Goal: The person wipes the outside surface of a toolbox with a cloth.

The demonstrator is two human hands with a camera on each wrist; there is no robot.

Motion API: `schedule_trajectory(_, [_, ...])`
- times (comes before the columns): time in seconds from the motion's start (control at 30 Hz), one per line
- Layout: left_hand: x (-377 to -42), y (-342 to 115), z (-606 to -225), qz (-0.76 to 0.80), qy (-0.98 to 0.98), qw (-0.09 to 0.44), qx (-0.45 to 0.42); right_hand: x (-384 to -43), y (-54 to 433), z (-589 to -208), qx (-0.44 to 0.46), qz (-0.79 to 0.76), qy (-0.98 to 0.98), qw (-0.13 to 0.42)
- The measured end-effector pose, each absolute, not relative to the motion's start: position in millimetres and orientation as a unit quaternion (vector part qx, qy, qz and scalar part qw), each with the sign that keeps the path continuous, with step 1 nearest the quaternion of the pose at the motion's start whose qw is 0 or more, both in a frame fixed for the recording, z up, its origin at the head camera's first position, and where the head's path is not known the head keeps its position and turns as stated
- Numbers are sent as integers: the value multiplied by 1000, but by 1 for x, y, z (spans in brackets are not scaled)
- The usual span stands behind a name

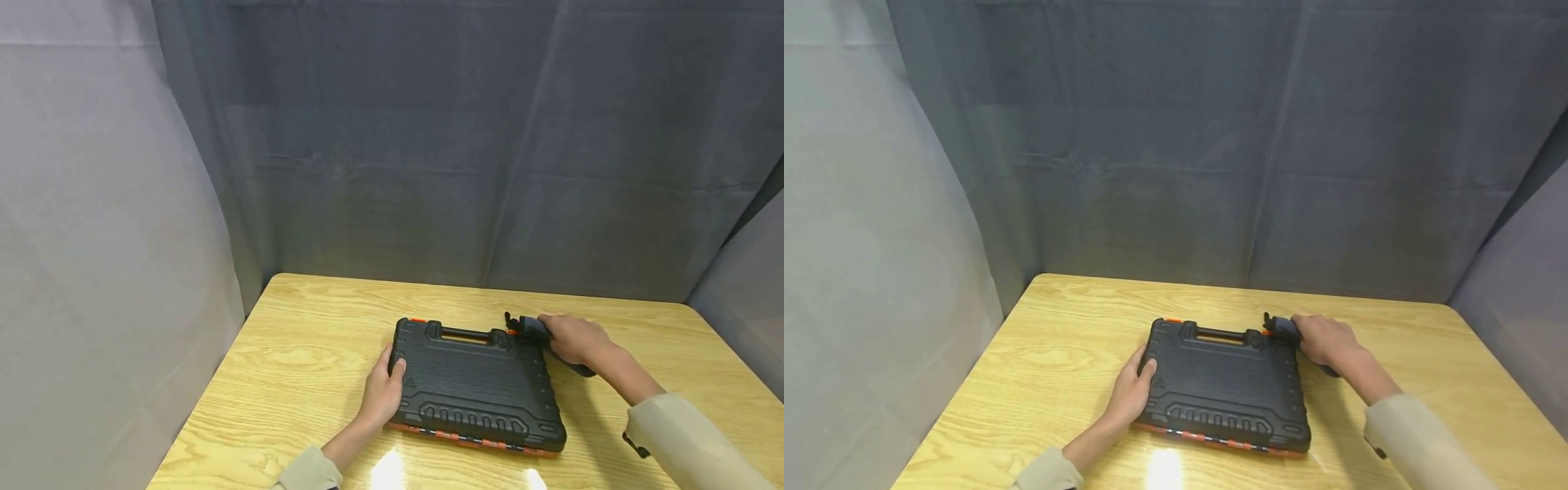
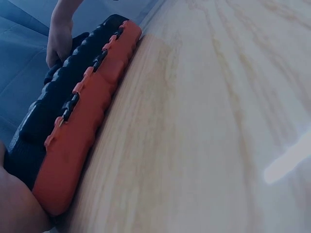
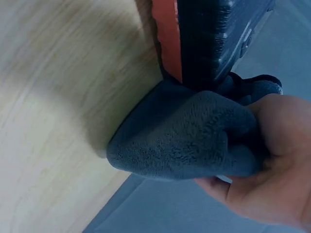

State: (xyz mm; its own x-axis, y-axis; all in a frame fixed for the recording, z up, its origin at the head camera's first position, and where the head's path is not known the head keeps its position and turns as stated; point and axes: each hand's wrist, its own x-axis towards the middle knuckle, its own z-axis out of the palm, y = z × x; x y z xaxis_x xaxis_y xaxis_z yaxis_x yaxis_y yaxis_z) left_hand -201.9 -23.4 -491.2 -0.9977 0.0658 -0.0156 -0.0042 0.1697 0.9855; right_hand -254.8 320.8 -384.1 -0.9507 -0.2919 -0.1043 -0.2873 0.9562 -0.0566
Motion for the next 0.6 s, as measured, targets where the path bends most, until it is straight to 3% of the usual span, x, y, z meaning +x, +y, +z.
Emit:
schedule_trajectory(0.3, [-203,-25,-493,646,763,24,18,-249,321,-397,-145,-152,976,64])
schedule_trajectory(0.6, [-202,-24,-490,641,767,16,14,-233,309,-412,-76,-216,972,41])
